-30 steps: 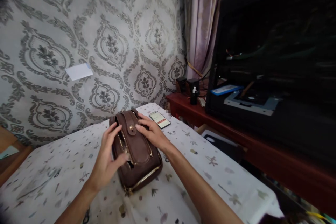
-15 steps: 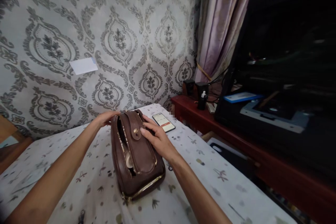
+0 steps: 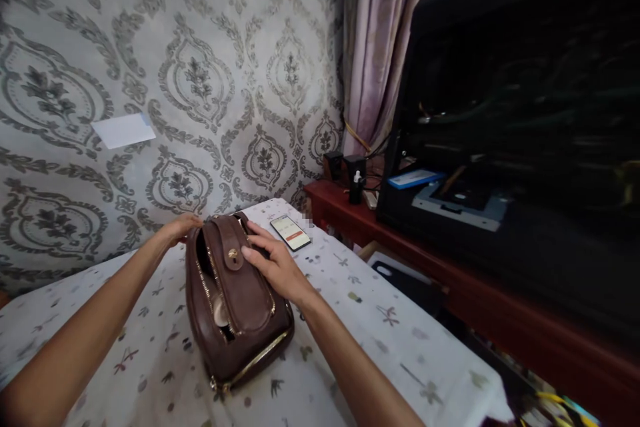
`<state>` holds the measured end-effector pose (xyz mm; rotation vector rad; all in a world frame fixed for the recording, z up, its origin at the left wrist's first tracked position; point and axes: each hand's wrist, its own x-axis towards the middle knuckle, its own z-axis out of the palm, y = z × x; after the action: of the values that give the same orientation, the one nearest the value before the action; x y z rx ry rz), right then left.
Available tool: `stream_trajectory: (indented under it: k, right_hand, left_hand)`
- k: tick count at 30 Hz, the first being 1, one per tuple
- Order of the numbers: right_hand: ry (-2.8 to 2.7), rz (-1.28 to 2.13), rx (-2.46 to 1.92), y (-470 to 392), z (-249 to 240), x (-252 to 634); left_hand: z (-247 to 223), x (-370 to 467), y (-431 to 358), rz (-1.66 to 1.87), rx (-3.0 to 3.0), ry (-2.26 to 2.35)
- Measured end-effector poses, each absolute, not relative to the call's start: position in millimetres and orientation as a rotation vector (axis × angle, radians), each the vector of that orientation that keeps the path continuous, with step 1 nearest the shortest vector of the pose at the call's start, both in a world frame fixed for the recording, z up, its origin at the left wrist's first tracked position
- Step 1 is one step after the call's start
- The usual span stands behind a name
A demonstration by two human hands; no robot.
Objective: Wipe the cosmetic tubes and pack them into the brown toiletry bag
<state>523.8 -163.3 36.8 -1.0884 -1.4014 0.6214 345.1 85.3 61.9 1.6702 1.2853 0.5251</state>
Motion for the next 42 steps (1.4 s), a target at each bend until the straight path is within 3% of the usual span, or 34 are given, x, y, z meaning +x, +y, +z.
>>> stream_trajectory:
  k: [18, 42]
  right_hand:
    - [-1.381, 0.616, -1.061, -160.5, 33.4, 524.0]
    - [-1.384, 0.652, -1.066, -163.5, 37.2, 523.7]
  left_hand:
    - [40.6, 350.0, 70.2, 1.005, 1.449, 1.116]
    - [50.2, 349.9, 55.7, 1.05, 1.189, 0.89]
